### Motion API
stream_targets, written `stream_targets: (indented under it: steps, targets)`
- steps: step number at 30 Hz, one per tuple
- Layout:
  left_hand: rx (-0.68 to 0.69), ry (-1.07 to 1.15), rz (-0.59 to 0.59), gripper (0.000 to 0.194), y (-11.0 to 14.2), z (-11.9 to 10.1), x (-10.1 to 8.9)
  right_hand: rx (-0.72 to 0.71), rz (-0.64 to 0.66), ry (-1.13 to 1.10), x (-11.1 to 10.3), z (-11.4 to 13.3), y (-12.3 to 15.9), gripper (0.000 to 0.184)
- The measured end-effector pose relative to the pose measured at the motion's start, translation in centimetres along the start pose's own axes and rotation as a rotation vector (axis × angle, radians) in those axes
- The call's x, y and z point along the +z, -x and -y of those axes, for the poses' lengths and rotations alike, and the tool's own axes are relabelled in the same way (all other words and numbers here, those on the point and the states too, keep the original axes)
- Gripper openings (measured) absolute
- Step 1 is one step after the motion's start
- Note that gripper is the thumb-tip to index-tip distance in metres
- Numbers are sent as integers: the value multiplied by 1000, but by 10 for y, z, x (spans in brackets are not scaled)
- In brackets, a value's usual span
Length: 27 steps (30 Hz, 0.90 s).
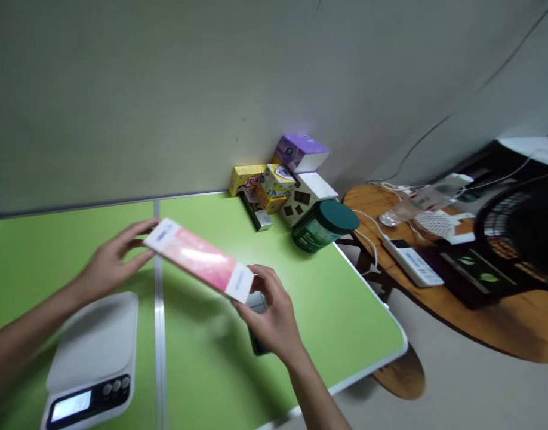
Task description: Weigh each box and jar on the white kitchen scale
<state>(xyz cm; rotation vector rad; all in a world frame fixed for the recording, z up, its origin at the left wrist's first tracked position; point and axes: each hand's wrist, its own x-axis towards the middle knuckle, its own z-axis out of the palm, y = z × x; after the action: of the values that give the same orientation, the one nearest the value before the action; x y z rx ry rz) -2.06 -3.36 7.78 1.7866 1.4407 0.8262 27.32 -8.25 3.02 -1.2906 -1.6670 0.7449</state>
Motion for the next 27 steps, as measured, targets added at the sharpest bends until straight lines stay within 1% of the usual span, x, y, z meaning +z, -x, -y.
stream_targets:
  steps: [1,2,4,6,7,8,10,11,13,15,18,21,27]
  targets:
    - [50,95,-9,55,-22,-8,29,52,-84,19,-8,-15,-2,38]
    - [49,165,10,58,-44,-15,60,105,-162,42,-15,-30,-6,40]
    - [2,267,67,64,-81,-25,120,206,-307,88,-25,-61,-20,45]
    - [17,351,91,64,-110,-33,174,286,-423,107,-33,-89,-38,51]
    - [12,378,120,63,-122,-37,196,314,-465,104,-35,-101,-48,53]
    - [-29,392,135,64,-133,-40,216,333,-494,99,-37,-113,-59,54]
    - [-110,398,141,67,-153,-44,243,355,-517,96,-37,-131,-80,55]
    - [-147,394,131,69,-162,-45,252,360,-520,104,-36,-138,-91,56]
    - [-192,380,110,72,-180,-43,263,363,-519,137,-31,-148,-109,54]
    - [-231,367,98,72,-196,-38,267,363,-515,173,-24,-153,-123,53]
    - [-262,354,85,70,-215,-28,268,360,-496,195,-17,-159,-138,52]
    - [-273,347,80,69,-224,-23,268,352,-492,225,-15,-164,-145,53]
    - [-292,345,85,70,-229,-21,271,344,-481,270,-15,-169,-148,53]
